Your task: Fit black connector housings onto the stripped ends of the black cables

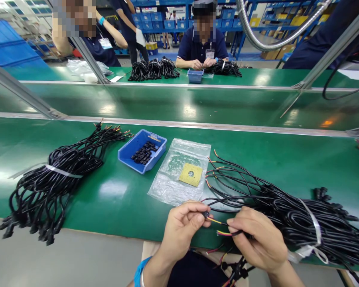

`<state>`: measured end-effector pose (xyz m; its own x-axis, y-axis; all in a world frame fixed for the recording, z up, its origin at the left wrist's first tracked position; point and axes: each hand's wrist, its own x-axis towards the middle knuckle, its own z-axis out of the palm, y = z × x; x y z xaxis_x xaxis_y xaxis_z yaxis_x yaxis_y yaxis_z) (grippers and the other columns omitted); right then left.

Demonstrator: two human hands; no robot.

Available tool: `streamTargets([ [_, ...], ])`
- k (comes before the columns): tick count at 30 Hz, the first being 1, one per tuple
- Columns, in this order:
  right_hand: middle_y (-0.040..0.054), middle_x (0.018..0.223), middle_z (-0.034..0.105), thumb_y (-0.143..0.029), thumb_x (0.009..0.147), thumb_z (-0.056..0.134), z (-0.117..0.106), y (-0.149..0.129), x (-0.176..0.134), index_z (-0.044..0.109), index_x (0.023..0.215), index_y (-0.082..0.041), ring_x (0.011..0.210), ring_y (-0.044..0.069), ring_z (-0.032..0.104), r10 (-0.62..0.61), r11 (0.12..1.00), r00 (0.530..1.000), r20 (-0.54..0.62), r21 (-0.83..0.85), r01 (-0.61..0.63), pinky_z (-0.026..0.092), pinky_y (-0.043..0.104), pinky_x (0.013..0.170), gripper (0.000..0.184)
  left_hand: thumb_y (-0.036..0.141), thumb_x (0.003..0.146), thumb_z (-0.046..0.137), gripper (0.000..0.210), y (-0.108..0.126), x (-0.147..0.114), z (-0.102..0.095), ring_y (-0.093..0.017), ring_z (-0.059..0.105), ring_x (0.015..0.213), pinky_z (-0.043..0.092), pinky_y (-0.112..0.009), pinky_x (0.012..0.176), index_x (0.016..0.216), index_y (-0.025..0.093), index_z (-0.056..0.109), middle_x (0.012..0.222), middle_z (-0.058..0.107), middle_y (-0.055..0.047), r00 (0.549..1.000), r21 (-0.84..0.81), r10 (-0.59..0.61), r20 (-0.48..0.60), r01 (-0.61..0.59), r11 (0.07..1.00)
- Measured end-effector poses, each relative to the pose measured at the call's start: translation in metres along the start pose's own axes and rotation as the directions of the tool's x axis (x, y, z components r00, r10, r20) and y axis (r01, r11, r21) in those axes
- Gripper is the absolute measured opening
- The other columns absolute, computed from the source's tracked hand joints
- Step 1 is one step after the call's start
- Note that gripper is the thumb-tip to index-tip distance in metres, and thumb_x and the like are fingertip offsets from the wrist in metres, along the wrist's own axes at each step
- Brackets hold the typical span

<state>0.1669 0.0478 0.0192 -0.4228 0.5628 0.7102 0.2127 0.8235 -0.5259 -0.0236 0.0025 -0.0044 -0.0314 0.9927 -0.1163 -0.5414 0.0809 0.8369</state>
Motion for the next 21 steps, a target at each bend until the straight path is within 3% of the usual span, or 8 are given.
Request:
streamTargets([
  [11, 0.0012, 0.069, 0.068, -0.003, 0.081, 0.053, -0.0008, 0.0004, 0.0032, 0.064, 0.1, -0.017, 0.059, 0.014, 0.063, -0.011, 1.0, 1.0, 0.004, -0.004, 0.011, 0.052, 0.027, 0.056, 0.027, 0.023, 0.081, 0.077, 0.011, 0.0037, -0.0005, 0.0023, -0.011, 0.073, 0.066, 0.061, -0.017, 0.066, 0.091, 0.019, 0.08, 0.087, 0.075, -0.004, 0.999, -0.028, -0.029, 0.039, 0.03, 0.999],
  [21, 0.0044, 0.074, 0.068, -0.003, 0.082, 0.057, 0.0007, 0.0025, -0.0002, 0.064, 0.101, -0.016, 0.062, 0.015, 0.064, 0.067, 0.997, 0.997, 0.026, -0.037, -0.066, 0.052, 0.027, 0.056, 0.025, 0.028, 0.075, 0.082, 0.02, 0.0019, 0.0014, 0.0007, -0.015, 0.074, 0.068, 0.061, -0.02, 0.063, 0.09, 0.015, 0.078, 0.082, 0.078, -0.007, 0.996, -0.08, -0.092, -0.005, 0.091, 0.993],
])
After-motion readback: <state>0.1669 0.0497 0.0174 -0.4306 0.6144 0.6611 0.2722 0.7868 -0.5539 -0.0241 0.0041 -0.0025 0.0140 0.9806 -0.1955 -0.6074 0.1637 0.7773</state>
